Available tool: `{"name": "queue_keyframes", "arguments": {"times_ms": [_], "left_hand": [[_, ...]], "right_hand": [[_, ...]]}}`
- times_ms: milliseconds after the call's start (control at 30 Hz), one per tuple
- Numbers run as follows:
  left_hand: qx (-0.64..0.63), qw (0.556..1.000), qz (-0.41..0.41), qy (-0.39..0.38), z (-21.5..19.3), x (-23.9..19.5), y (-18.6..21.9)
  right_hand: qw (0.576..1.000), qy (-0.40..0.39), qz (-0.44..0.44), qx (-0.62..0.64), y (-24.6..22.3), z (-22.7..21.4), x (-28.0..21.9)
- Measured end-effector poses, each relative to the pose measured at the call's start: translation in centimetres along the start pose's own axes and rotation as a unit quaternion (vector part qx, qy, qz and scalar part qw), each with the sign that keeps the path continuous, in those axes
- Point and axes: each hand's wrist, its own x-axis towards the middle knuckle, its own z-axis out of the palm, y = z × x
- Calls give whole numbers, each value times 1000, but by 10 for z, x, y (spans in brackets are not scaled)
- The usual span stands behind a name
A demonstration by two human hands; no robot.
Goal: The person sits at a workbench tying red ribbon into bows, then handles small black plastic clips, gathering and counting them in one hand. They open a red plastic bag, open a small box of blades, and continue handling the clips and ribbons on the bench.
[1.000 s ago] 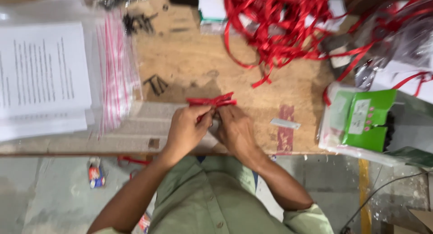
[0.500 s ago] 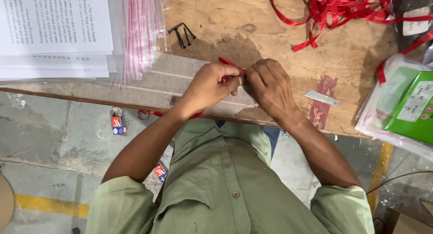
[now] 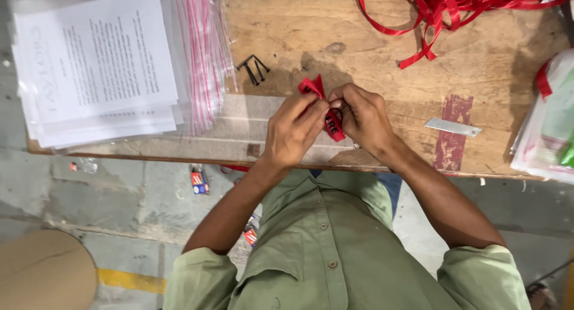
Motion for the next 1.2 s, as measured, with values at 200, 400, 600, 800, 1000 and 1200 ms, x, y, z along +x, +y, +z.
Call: {"name": "queue_keyframes", "arguments": {"times_ms": [200, 400, 600, 800, 1000, 1200], "left_hand": [[26, 997, 66, -6, -10, 2, 1], [44, 993, 110, 9, -13, 3, 2], [36, 991, 129, 27, -10, 5, 6], [4, 998, 39, 47, -6, 2, 7], [-42, 998, -15, 36, -4, 4, 10], [-40, 998, -16, 42, -2, 2, 10]], "right_hand": [[996, 40, 50, 56, -8, 7, 11], [944, -32, 211, 254, 8, 10, 9], [960, -70, 163, 216, 17, 6, 9], [905, -38, 196, 375, 5, -10, 4], [950, -142, 132, 244, -20, -38, 15], [967, -135, 63, 206, 2, -30, 15]]}}
